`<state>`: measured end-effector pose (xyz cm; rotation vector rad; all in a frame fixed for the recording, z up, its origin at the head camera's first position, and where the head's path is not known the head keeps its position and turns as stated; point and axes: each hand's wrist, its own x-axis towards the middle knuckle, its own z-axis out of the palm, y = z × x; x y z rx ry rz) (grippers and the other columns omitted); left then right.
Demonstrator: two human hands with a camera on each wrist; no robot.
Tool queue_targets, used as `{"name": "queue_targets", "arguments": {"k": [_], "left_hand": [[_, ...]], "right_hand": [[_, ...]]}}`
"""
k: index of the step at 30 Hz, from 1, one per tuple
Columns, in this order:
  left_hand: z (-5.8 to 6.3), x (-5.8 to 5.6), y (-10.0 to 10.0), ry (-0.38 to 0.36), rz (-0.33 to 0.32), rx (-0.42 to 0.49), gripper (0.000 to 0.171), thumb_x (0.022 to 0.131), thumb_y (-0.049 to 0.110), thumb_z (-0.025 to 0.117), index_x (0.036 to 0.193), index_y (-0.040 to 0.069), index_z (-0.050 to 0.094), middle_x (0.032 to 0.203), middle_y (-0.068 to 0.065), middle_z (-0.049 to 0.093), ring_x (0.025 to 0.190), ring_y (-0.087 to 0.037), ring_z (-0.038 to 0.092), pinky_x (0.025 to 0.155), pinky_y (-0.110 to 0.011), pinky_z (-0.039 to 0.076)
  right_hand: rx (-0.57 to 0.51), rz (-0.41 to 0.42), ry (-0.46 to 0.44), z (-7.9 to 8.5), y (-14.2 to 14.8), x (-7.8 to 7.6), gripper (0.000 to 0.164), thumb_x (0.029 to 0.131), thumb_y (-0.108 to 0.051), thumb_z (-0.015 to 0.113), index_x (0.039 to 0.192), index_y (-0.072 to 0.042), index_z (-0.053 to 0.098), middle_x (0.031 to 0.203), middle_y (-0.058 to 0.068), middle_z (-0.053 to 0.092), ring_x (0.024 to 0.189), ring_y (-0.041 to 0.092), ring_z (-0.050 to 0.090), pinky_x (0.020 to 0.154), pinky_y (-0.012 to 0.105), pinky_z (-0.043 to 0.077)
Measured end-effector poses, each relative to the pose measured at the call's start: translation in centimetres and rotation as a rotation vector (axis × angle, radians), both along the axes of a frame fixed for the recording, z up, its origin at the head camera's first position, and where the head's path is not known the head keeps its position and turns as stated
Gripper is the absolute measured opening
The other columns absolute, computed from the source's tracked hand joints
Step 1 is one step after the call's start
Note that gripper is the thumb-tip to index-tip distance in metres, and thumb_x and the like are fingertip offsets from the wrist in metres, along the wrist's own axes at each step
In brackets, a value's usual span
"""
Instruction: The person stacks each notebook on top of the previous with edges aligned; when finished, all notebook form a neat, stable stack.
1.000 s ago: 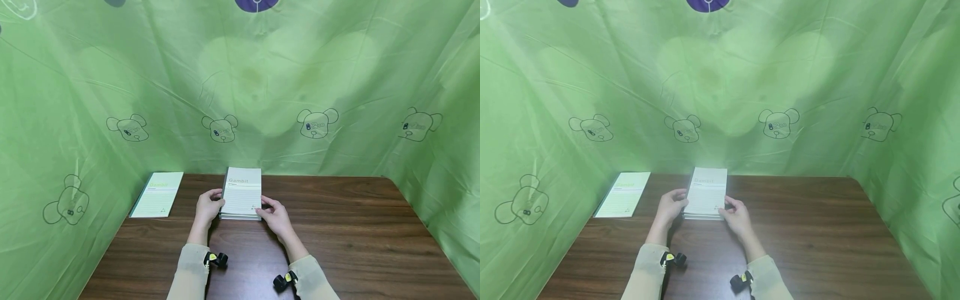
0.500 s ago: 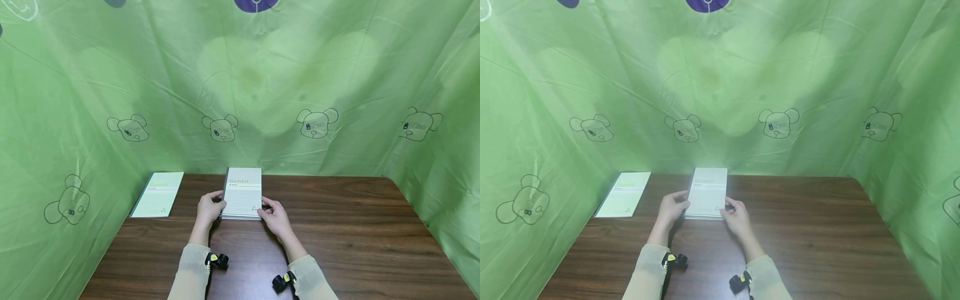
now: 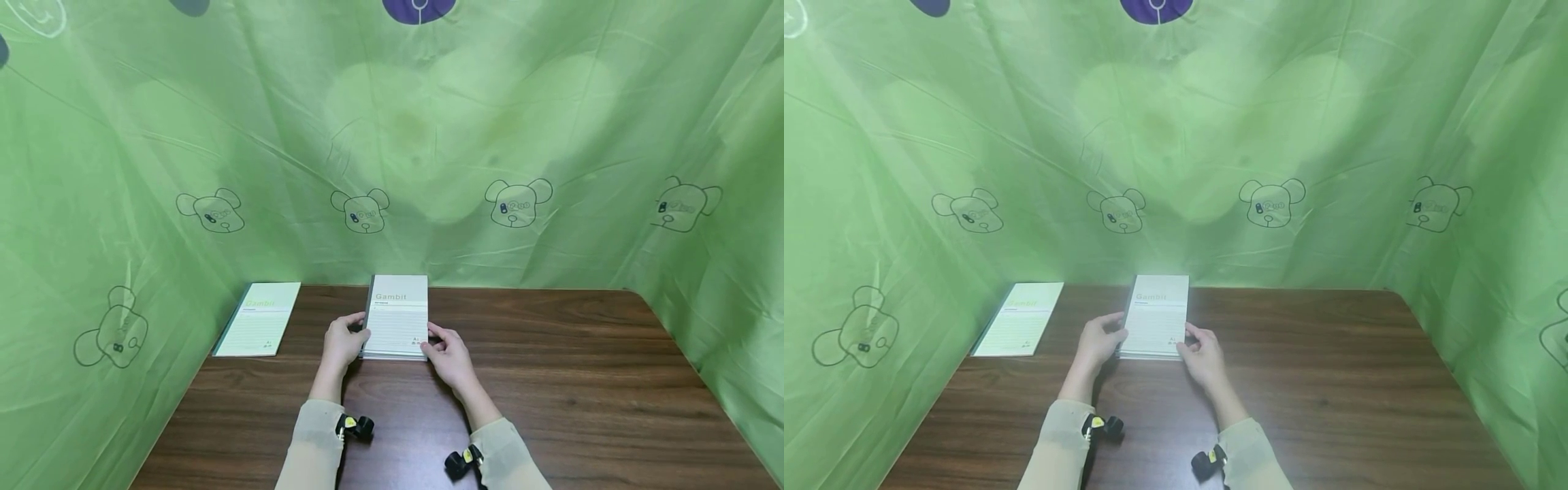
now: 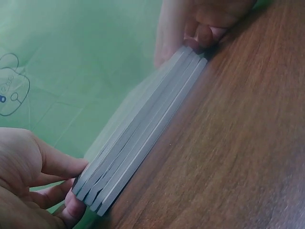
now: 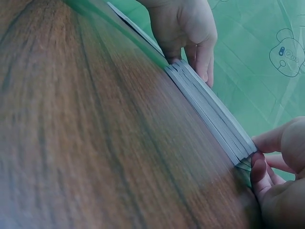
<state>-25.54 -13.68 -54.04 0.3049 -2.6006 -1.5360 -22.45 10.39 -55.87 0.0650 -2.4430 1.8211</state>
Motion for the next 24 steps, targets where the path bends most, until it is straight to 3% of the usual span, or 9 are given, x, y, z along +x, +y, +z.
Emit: {"name": "queue_targets", "arguments": {"k": [7, 13, 16, 21, 24], "left_hand": [[0.3, 0.3, -0.5, -0.021, -0.027, 0.046, 0.044, 0.092, 0.002, 0.075, 0.137, 0.002, 0.075, 0.124, -0.014, 0.075, 0.113, -0.031, 0.067, 0.102, -0.048, 0.052], [0.9, 0.7, -1.1, -0.021, -0.061, 0.044, 0.041, 0.096, 0.008, 0.073, 0.136, -0.002, 0.073, 0.125, -0.018, 0.075, 0.129, -0.038, 0.063, 0.111, -0.055, 0.047], [1.3, 0.9, -1.3, 0.005, -0.061, -0.026, 0.037, 0.098, 0.012, 0.073, 0.133, -0.001, 0.074, 0.120, -0.014, 0.077, 0.120, -0.035, 0.068, 0.105, -0.054, 0.051], [1.7, 1.4, -2.0, 0.069, -0.116, -0.201, 0.038, 0.098, 0.017, 0.072, 0.132, 0.000, 0.074, 0.113, -0.009, 0.079, 0.086, -0.019, 0.072, 0.085, -0.045, 0.058], [1.7, 1.6, -3.4, 0.090, -0.145, -0.240, 0.041, 0.099, 0.020, 0.072, 0.135, 0.000, 0.072, 0.115, -0.007, 0.079, 0.082, -0.013, 0.072, 0.082, -0.041, 0.058]], "right_hand": [[0.063, -0.050, -0.036, 0.5, -0.5, 0.2, 0.050, 0.094, -0.007, 0.079, 0.143, 0.002, 0.069, 0.128, 0.016, 0.068, 0.086, 0.012, 0.059, 0.073, 0.022, 0.048], [0.086, -0.094, -0.009, 1.4, -1.1, 0.5, 0.050, 0.093, -0.010, 0.079, 0.142, -0.004, 0.072, 0.126, 0.012, 0.071, 0.088, 0.016, 0.063, 0.077, 0.028, 0.050], [0.054, -0.076, -0.010, 2.1, -1.7, 0.8, 0.048, 0.094, -0.010, 0.079, 0.141, -0.006, 0.072, 0.124, 0.010, 0.072, 0.092, 0.017, 0.065, 0.078, 0.028, 0.052], [-0.022, -0.014, -0.014, 3.3, -3.6, 1.2, 0.049, 0.093, -0.008, 0.078, 0.142, -0.005, 0.071, 0.125, 0.011, 0.073, 0.098, 0.021, 0.070, 0.074, 0.027, 0.056], [-0.065, 0.046, -0.021, 4.1, -5.0, 1.4, 0.051, 0.094, -0.008, 0.078, 0.143, -0.003, 0.069, 0.128, 0.014, 0.072, 0.100, 0.024, 0.071, 0.069, 0.027, 0.058]]}}
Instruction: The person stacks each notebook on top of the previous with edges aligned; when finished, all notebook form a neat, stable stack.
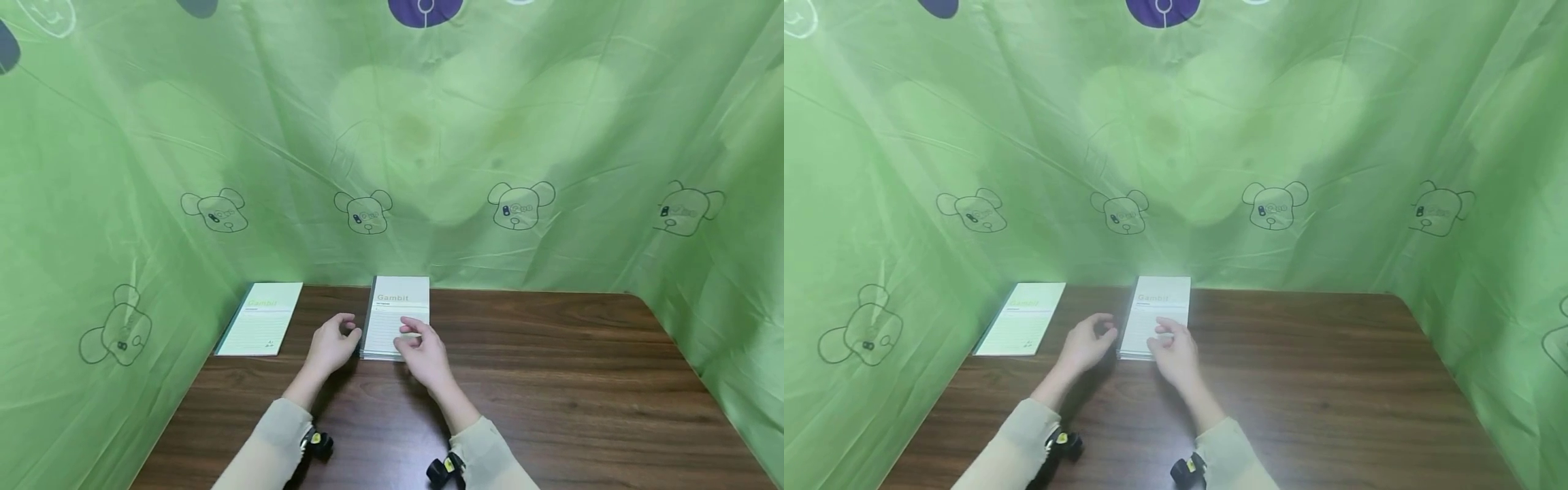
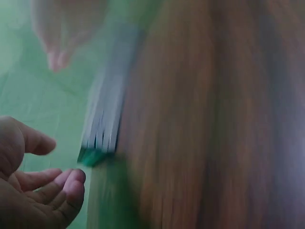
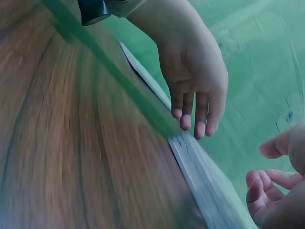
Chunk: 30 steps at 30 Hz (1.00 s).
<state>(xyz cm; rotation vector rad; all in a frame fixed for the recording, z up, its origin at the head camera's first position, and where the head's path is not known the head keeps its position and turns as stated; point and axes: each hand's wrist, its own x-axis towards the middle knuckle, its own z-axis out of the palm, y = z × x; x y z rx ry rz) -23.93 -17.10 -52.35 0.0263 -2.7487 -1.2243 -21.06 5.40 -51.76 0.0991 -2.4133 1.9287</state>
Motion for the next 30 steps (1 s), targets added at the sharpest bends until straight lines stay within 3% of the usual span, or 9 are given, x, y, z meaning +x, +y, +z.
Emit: {"name": "queue_targets", "arguments": {"k": [5, 9, 14, 18, 20, 23, 27, 30], "left_hand": [[0.4, 0.3, -4.1, 0.004, 0.016, 0.016, 0.043, 0.101, 0.021, 0.072, 0.138, -0.001, 0.070, 0.118, -0.011, 0.079, 0.094, -0.022, 0.077, 0.090, -0.046, 0.059], [1.3, 0.5, -8.1, -0.026, 0.084, 0.058, 0.043, 0.104, 0.021, 0.069, 0.141, -0.002, 0.067, 0.123, -0.017, 0.077, 0.105, -0.031, 0.074, 0.096, -0.045, 0.055], [2.4, 1.0, -13.0, -0.050, 0.211, 0.118, 0.046, 0.107, 0.023, 0.066, 0.146, -0.001, 0.063, 0.135, -0.025, 0.072, 0.101, -0.025, 0.076, 0.083, -0.029, 0.054], [2.6, 1.3, -15.9, -0.037, 0.298, 0.130, 0.049, 0.107, 0.023, 0.065, 0.148, -0.004, 0.061, 0.137, -0.027, 0.071, 0.101, -0.026, 0.078, 0.074, -0.021, 0.053], [2.5, 1.4, -17.2, -0.041, 0.326, 0.089, 0.052, 0.107, 0.025, 0.064, 0.149, -0.005, 0.059, 0.140, -0.028, 0.069, 0.113, -0.034, 0.074, 0.083, -0.025, 0.051], [2.1, 1.2, -18.9, -0.071, 0.331, 0.033, 0.057, 0.108, 0.025, 0.063, 0.153, -0.008, 0.053, 0.149, -0.031, 0.061, 0.130, -0.045, 0.064, 0.099, -0.040, 0.050], [1.5, 1.0, -20.3, -0.122, 0.296, 0.021, 0.065, 0.108, 0.025, 0.063, 0.159, -0.010, 0.043, 0.159, -0.036, 0.048, 0.138, -0.053, 0.056, 0.111, -0.059, 0.045], [0.7, 0.7, -20.9, -0.154, 0.284, 0.023, 0.067, 0.108, 0.025, 0.062, 0.160, -0.011, 0.039, 0.162, -0.038, 0.042, 0.141, -0.055, 0.051, 0.116, -0.063, 0.041]], "right_hand": [[-0.038, 0.090, -0.023, 1.0, -2.6, -0.1, 0.049, 0.096, -0.010, 0.077, 0.144, -0.003, 0.068, 0.133, 0.016, 0.072, 0.104, 0.024, 0.072, 0.075, 0.029, 0.059], [-0.040, 0.137, -0.038, 1.3, -4.8, -0.5, 0.048, 0.098, -0.009, 0.075, 0.145, -0.005, 0.067, 0.134, 0.012, 0.073, 0.109, 0.024, 0.073, 0.080, 0.031, 0.059], [-0.015, 0.176, -0.036, 1.1, -7.6, -1.2, 0.048, 0.099, -0.008, 0.074, 0.145, -0.002, 0.065, 0.135, 0.012, 0.073, 0.111, 0.024, 0.075, 0.086, 0.034, 0.062], [0.022, 0.207, -0.029, 0.9, -9.3, -1.5, 0.049, 0.098, -0.009, 0.073, 0.146, 0.001, 0.064, 0.136, 0.014, 0.073, 0.109, 0.022, 0.076, 0.088, 0.031, 0.062], [0.033, 0.222, -0.029, 0.9, -10.0, -1.6, 0.050, 0.098, -0.010, 0.073, 0.145, 0.001, 0.064, 0.137, 0.014, 0.073, 0.108, 0.021, 0.076, 0.088, 0.030, 0.062], [0.049, 0.244, -0.038, 0.8, -11.0, -1.9, 0.051, 0.097, -0.011, 0.074, 0.147, 0.000, 0.063, 0.139, 0.014, 0.072, 0.109, 0.019, 0.076, 0.089, 0.030, 0.061], [0.068, 0.267, -0.056, 0.5, -12.0, -2.1, 0.054, 0.098, -0.012, 0.073, 0.149, 0.000, 0.061, 0.141, 0.016, 0.071, 0.110, 0.020, 0.076, 0.092, 0.032, 0.061], [0.084, 0.289, -0.069, 0.2, -12.5, -2.2, 0.058, 0.096, -0.011, 0.074, 0.151, 0.001, 0.060, 0.143, 0.019, 0.070, 0.110, 0.020, 0.076, 0.092, 0.032, 0.060]]}}
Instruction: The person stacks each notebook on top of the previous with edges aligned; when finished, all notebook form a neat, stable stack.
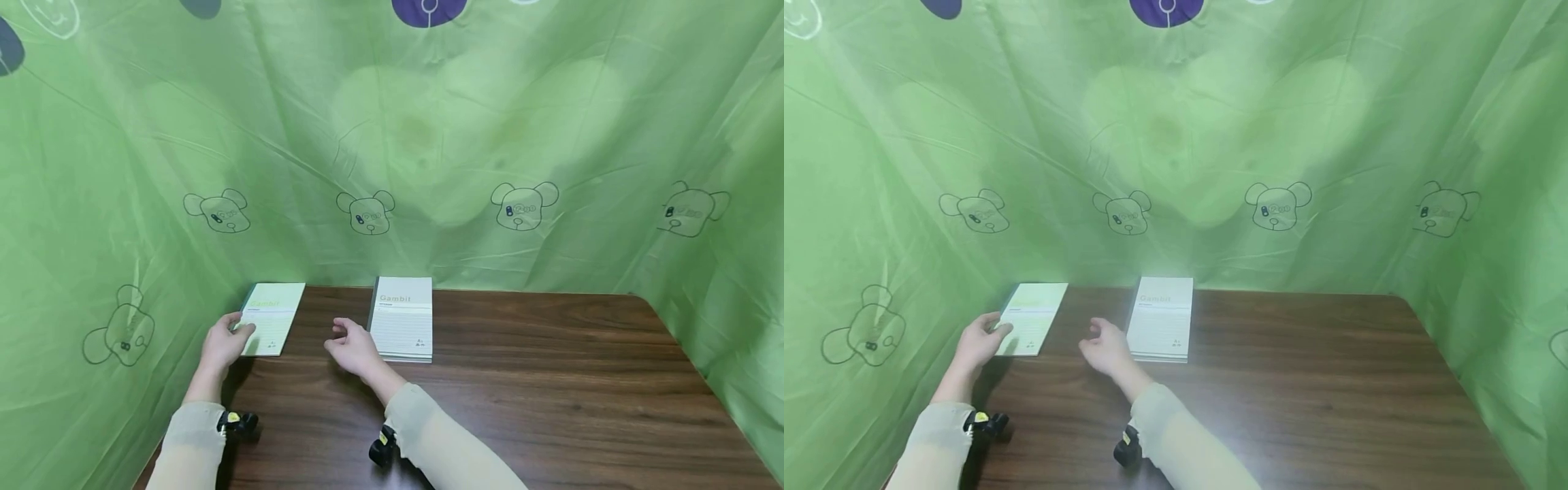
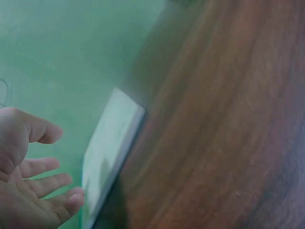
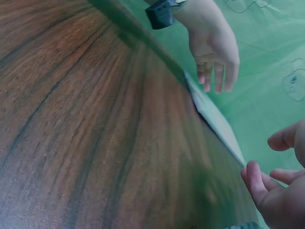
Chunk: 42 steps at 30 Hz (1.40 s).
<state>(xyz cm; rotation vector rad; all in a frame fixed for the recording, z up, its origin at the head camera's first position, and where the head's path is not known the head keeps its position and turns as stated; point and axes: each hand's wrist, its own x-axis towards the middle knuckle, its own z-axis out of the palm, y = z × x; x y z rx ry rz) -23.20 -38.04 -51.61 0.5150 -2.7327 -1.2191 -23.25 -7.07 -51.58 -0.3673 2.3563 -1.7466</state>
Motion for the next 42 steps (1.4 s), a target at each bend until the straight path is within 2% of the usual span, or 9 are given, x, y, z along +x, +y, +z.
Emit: {"name": "queue_targets", "arguments": {"k": [7, 14, 18, 23, 29, 34, 37, 40, 42], "left_hand": [[-1.5, -0.3, -0.4, -0.064, 0.022, -0.039, 0.073, 0.105, 0.021, 0.063, 0.163, -0.011, 0.032, 0.164, -0.042, 0.034, 0.150, -0.059, 0.034, 0.122, -0.067, 0.031], [-1.0, -0.3, 0.7, -0.129, 0.041, -0.109, 0.100, 0.090, 0.011, 0.078, 0.165, -0.016, 0.017, 0.160, -0.046, 0.032, 0.144, -0.067, 0.029, 0.121, -0.069, 0.028], [-0.6, 0.2, 1.9, -0.159, -0.006, -0.182, 0.100, 0.089, 0.020, 0.082, 0.163, -0.016, 0.024, 0.156, -0.046, 0.037, 0.136, -0.068, 0.033, 0.115, -0.073, 0.029], [-0.6, 0.9, 3.8, -0.164, -0.075, -0.183, 0.099, 0.089, 0.022, 0.085, 0.161, -0.017, 0.030, 0.156, -0.046, 0.038, 0.137, -0.065, 0.034, 0.115, -0.072, 0.027], [-0.3, 1.9, 5.9, -0.168, -0.115, -0.186, 0.098, 0.088, 0.022, 0.087, 0.159, -0.018, 0.032, 0.156, -0.048, 0.035, 0.139, -0.067, 0.030, 0.116, -0.073, 0.029], [-0.5, 2.5, 6.9, -0.156, -0.096, -0.158, 0.101, 0.085, 0.017, 0.088, 0.160, -0.018, 0.030, 0.152, -0.048, 0.039, 0.136, -0.063, 0.032, 0.113, -0.071, 0.034], [-0.8, 2.6, 7.3, -0.145, -0.060, -0.115, 0.099, 0.084, 0.013, 0.085, 0.160, -0.018, 0.029, 0.151, -0.047, 0.040, 0.135, -0.062, 0.032, 0.112, -0.070, 0.033], [-1.0, 2.8, 7.4, -0.126, 0.000, -0.010, 0.093, 0.086, 0.006, 0.074, 0.162, -0.017, 0.027, 0.150, -0.043, 0.044, 0.136, -0.058, 0.036, 0.112, -0.066, 0.036], [-1.1, 2.8, 7.2, -0.093, 0.043, 0.091, 0.088, 0.088, 0.001, 0.066, 0.163, -0.016, 0.026, 0.150, -0.040, 0.046, 0.135, -0.052, 0.042, 0.106, -0.053, 0.045]], "right_hand": [[0.033, 0.064, -0.036, -0.9, -0.8, -0.1, 0.069, 0.094, -0.013, 0.077, 0.157, 0.003, 0.053, 0.148, 0.020, 0.065, 0.114, 0.024, 0.073, 0.098, 0.036, 0.059], [0.050, 0.065, -0.063, -1.6, -1.2, 0.1, 0.073, 0.095, -0.017, 0.077, 0.159, 0.004, 0.049, 0.146, 0.016, 0.067, 0.107, 0.018, 0.072, 0.096, 0.036, 0.058], [0.057, 0.061, -0.046, -1.8, -1.2, 0.3, 0.071, 0.094, -0.016, 0.077, 0.156, 0.006, 0.052, 0.141, 0.017, 0.070, 0.103, 0.017, 0.072, 0.093, 0.036, 0.059], [0.050, 0.048, -0.027, -2.1, -1.3, 0.6, 0.067, 0.095, -0.013, 0.075, 0.155, 0.007, 0.053, 0.140, 0.018, 0.070, 0.107, 0.022, 0.073, 0.096, 0.038, 0.059], [0.071, 0.007, 0.029, -2.9, -1.6, 1.2, 0.058, 0.094, -0.009, 0.072, 0.149, 0.007, 0.060, 0.136, 0.015, 0.074, 0.103, 0.018, 0.073, 0.090, 0.034, 0.060], [0.053, -0.021, 0.059, -3.3, -1.8, 1.7, 0.054, 0.094, -0.007, 0.070, 0.145, 0.007, 0.063, 0.133, 0.015, 0.074, 0.104, 0.017, 0.072, 0.091, 0.032, 0.059], [0.057, -0.036, 0.072, -3.5, -1.9, 1.9, 0.055, 0.092, -0.007, 0.070, 0.144, 0.007, 0.063, 0.132, 0.016, 0.073, 0.105, 0.017, 0.071, 0.091, 0.032, 0.059], [0.056, -0.051, 0.073, -3.6, -1.9, 2.1, 0.057, 0.091, -0.004, 0.069, 0.146, 0.008, 0.061, 0.133, 0.016, 0.069, 0.104, 0.017, 0.069, 0.090, 0.031, 0.057], [0.044, -0.059, 0.081, -3.8, -1.9, 2.3, 0.059, 0.090, 0.000, 0.068, 0.148, 0.010, 0.059, 0.132, 0.017, 0.067, 0.104, 0.019, 0.068, 0.089, 0.029, 0.056]]}}
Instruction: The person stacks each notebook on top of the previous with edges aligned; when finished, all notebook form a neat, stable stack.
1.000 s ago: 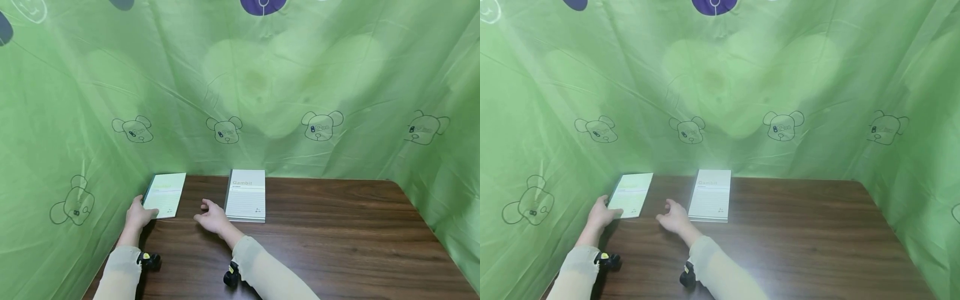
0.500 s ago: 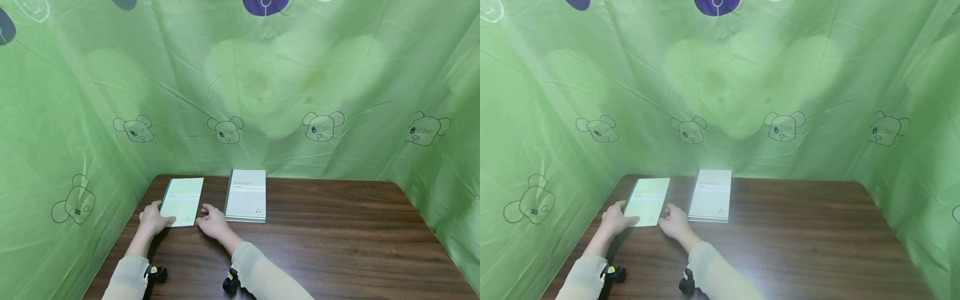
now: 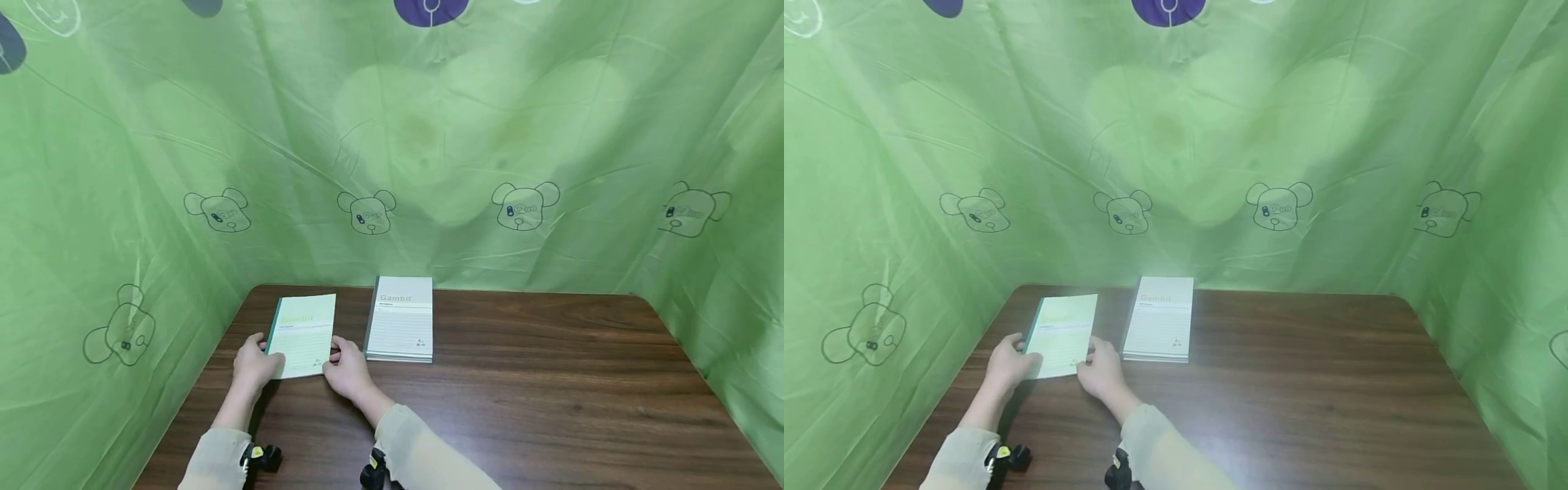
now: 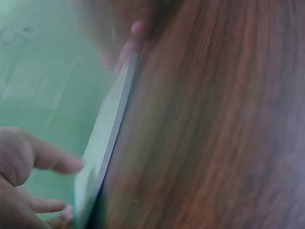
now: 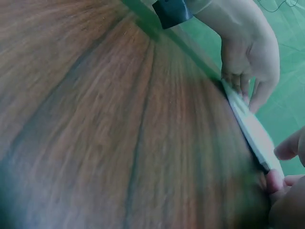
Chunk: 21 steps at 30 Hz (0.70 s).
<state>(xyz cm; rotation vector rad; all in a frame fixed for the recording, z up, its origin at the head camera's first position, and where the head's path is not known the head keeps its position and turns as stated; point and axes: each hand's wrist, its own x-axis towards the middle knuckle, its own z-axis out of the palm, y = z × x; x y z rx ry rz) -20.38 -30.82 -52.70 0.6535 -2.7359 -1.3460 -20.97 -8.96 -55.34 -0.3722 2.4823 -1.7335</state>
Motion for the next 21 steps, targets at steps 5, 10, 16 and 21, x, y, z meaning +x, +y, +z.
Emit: {"name": "queue_targets", "arguments": {"k": [5, 10, 16, 21], "left_hand": [[-0.1, 0.4, -1.3, 0.036, 0.053, 0.321, 0.077, 0.102, 0.001, 0.062, 0.167, -0.011, 0.025, 0.157, -0.034, 0.044, 0.128, -0.034, 0.055, 0.079, -0.018, 0.052], [-0.3, 0.8, -2.0, 0.017, 0.092, 0.517, 0.072, 0.107, 0.009, 0.065, 0.167, -0.010, 0.030, 0.153, -0.030, 0.049, 0.096, -0.006, 0.068, 0.079, -0.020, 0.058], [-0.8, 1.2, -1.9, 0.008, 0.088, 0.539, 0.068, 0.106, 0.009, 0.069, 0.164, -0.005, 0.038, 0.146, -0.025, 0.057, 0.095, -0.006, 0.071, 0.081, -0.024, 0.061], [-1.2, 1.4, -1.7, 0.007, 0.100, 0.525, 0.066, 0.106, 0.010, 0.071, 0.162, -0.005, 0.040, 0.143, -0.022, 0.053, 0.092, -0.008, 0.070, 0.079, -0.025, 0.061]], "right_hand": [[-0.024, -0.011, 0.049, -0.3, 0.0, 0.1, 0.054, 0.092, 0.000, 0.066, 0.144, 0.014, 0.060, 0.121, 0.017, 0.065, 0.098, 0.022, 0.066, 0.086, 0.027, 0.053], [-0.021, -0.031, 0.034, -0.1, 0.0, 0.0, 0.047, 0.100, -0.015, 0.068, 0.140, 0.011, 0.064, 0.109, 0.009, 0.065, 0.093, 0.014, 0.062, 0.088, 0.029, 0.053], [-0.069, -0.025, -0.053, 0.0, 0.1, -0.3, 0.050, 0.102, -0.016, 0.070, 0.145, 0.009, 0.062, 0.101, 0.002, 0.071, 0.088, 0.008, 0.066, 0.084, 0.030, 0.058], [-0.055, -0.030, -0.081, -0.1, 0.3, -0.4, 0.052, 0.102, -0.015, 0.071, 0.148, 0.005, 0.060, 0.099, -0.002, 0.069, 0.087, 0.005, 0.067, 0.082, 0.029, 0.058]]}}
